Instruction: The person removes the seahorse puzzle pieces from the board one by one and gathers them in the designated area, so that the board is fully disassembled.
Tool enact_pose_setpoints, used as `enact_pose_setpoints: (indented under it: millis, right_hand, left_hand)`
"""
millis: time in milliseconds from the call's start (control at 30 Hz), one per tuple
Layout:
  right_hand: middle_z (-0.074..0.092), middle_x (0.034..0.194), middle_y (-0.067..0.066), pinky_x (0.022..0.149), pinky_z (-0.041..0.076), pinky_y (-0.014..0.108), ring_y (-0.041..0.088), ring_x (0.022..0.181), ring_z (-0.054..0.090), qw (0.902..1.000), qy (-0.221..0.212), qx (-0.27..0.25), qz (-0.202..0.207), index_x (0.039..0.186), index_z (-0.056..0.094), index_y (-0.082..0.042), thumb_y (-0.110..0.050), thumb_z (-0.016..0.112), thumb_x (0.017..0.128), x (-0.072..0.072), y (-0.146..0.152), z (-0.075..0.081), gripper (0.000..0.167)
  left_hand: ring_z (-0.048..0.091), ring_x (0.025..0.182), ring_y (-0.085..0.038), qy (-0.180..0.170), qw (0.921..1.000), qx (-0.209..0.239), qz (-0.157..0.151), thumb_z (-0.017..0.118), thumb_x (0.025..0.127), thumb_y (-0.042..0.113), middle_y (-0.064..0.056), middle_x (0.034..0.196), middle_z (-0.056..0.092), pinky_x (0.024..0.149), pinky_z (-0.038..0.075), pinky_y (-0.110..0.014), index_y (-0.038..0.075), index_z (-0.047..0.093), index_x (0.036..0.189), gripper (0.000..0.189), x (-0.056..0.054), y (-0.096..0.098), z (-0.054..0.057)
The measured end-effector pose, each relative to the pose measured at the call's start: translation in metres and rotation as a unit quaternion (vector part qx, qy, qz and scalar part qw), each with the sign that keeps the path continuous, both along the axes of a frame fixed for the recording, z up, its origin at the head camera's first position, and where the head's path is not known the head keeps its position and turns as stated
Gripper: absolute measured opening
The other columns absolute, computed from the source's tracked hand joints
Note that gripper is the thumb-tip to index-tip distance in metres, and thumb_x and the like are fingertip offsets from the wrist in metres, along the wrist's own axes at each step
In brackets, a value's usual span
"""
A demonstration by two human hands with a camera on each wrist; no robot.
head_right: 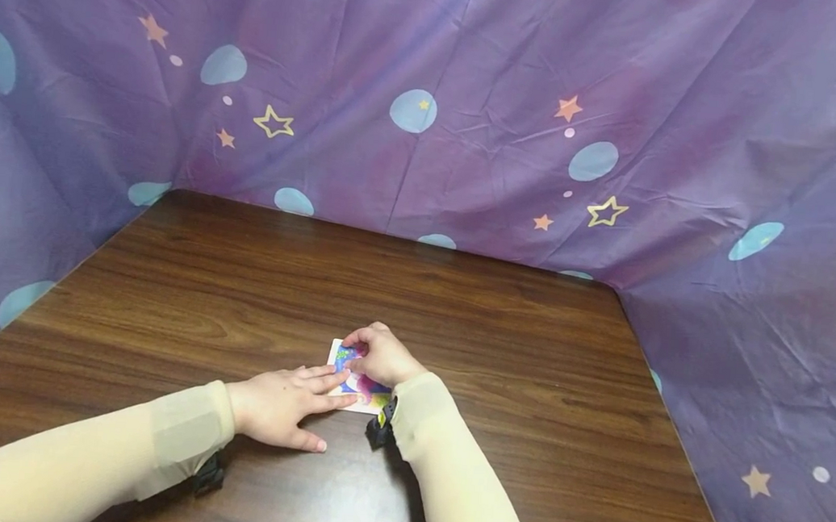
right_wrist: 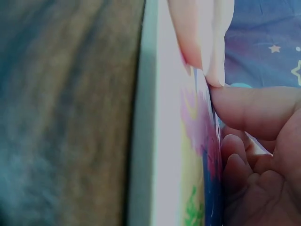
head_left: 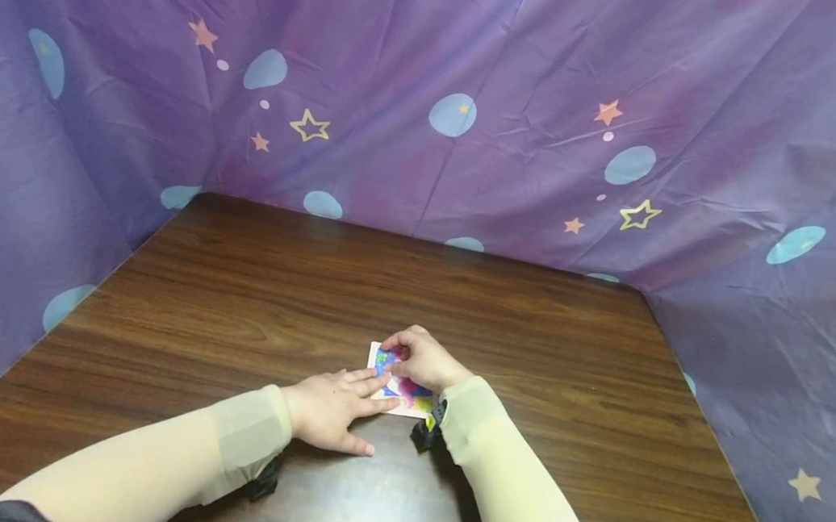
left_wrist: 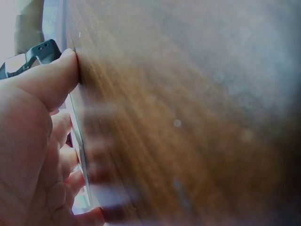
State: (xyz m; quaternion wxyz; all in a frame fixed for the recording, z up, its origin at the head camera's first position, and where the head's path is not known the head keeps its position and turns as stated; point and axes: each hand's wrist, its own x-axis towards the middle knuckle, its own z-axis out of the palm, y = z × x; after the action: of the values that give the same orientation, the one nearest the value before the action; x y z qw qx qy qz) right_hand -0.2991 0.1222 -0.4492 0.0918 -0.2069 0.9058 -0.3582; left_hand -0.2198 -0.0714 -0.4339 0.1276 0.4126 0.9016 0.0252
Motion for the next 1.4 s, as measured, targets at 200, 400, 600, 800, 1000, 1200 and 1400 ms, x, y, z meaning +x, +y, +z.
enact_pose_setpoints:
  millis: [200, 400, 600, 800, 1000, 1200, 1400]
  right_hand:
    - [0.054, 0.095, 0.001, 0.083, 0.044, 0.028, 0.014, 0.090, 0.051, 0.9997, -0.020, -0.010, -0.013, 0.101, 0.071, -0.008, 0.003, 0.076, 0.070, -0.001, -0.002, -0.003, 0.033]
    - [0.052, 0.096, 0.002, 0.083, 0.043, 0.030, 0.016, 0.091, 0.050, 0.9996, -0.006, 0.019, 0.021, 0.103, 0.069, -0.010, 0.000, 0.074, 0.074, 0.000, -0.004, 0.002, 0.032]
    - [0.050, 0.098, 0.003, 0.084, 0.043, 0.032, 0.017, 0.093, 0.049, 0.9983, -0.004, 0.046, 0.036, 0.105, 0.068, -0.011, -0.002, 0.074, 0.075, 0.000, -0.005, 0.004, 0.031]
    - [0.049, 0.101, 0.004, 0.085, 0.044, 0.034, 0.018, 0.095, 0.049, 0.9973, -0.001, 0.058, 0.045, 0.104, 0.066, -0.013, -0.003, 0.074, 0.074, -0.002, -0.004, 0.004, 0.032]
    - [0.053, 0.096, 0.003, 0.087, 0.044, 0.032, 0.017, 0.093, 0.051, 0.9984, 0.000, 0.040, 0.041, 0.101, 0.066, -0.010, 0.000, 0.073, 0.073, -0.003, -0.005, 0.002, 0.030]
    - [0.053, 0.089, 0.002, 0.086, 0.041, 0.031, 0.015, 0.090, 0.048, 0.9988, -0.017, 0.029, 0.035, 0.102, 0.066, -0.006, 0.005, 0.072, 0.073, -0.004, -0.007, 0.002, 0.031]
    - [0.052, 0.089, 0.003, 0.085, 0.040, 0.031, 0.016, 0.089, 0.047, 0.9983, -0.053, 0.018, 0.013, 0.100, 0.065, -0.005, 0.008, 0.071, 0.072, -0.004, -0.010, 0.007, 0.032]
  left_hand:
    - [0.019, 0.145, -0.025, 0.002, 1.0000, 0.001, 0.000, 0.051, 0.089, 0.063, -0.005, 0.159, 0.019, 0.113, 0.026, -0.048, 0.031, 0.033, 0.151, 0.072, -0.001, -0.001, -0.002]
    - [0.019, 0.145, -0.026, 0.003, 1.0000, 0.003, 0.001, 0.052, 0.089, 0.063, -0.005, 0.159, 0.019, 0.114, 0.025, -0.047, 0.031, 0.033, 0.151, 0.072, -0.001, -0.001, -0.001]
    - [0.020, 0.145, -0.026, 0.005, 1.0000, 0.002, 0.001, 0.052, 0.089, 0.063, -0.005, 0.159, 0.020, 0.113, 0.025, -0.047, 0.031, 0.033, 0.151, 0.072, -0.001, -0.001, -0.002]
    - [0.020, 0.144, -0.026, 0.008, 1.0000, 0.001, -0.001, 0.052, 0.089, 0.063, -0.005, 0.159, 0.018, 0.113, 0.025, -0.047, 0.030, 0.033, 0.151, 0.072, 0.000, -0.001, -0.002]
    - [0.021, 0.144, -0.026, 0.009, 1.0000, 0.001, -0.004, 0.052, 0.089, 0.063, -0.006, 0.159, 0.020, 0.113, 0.026, -0.047, 0.031, 0.034, 0.150, 0.071, 0.000, 0.000, -0.001]
    - [0.021, 0.144, -0.026, 0.006, 1.0000, -0.003, 0.001, 0.053, 0.089, 0.062, -0.006, 0.158, 0.022, 0.113, 0.026, -0.048, 0.031, 0.034, 0.150, 0.071, 0.000, 0.000, 0.002]
    - [0.022, 0.144, -0.026, 0.004, 1.0000, -0.001, 0.001, 0.053, 0.088, 0.062, -0.006, 0.158, 0.022, 0.112, 0.027, -0.048, 0.032, 0.034, 0.150, 0.072, -0.001, 0.001, 0.002]
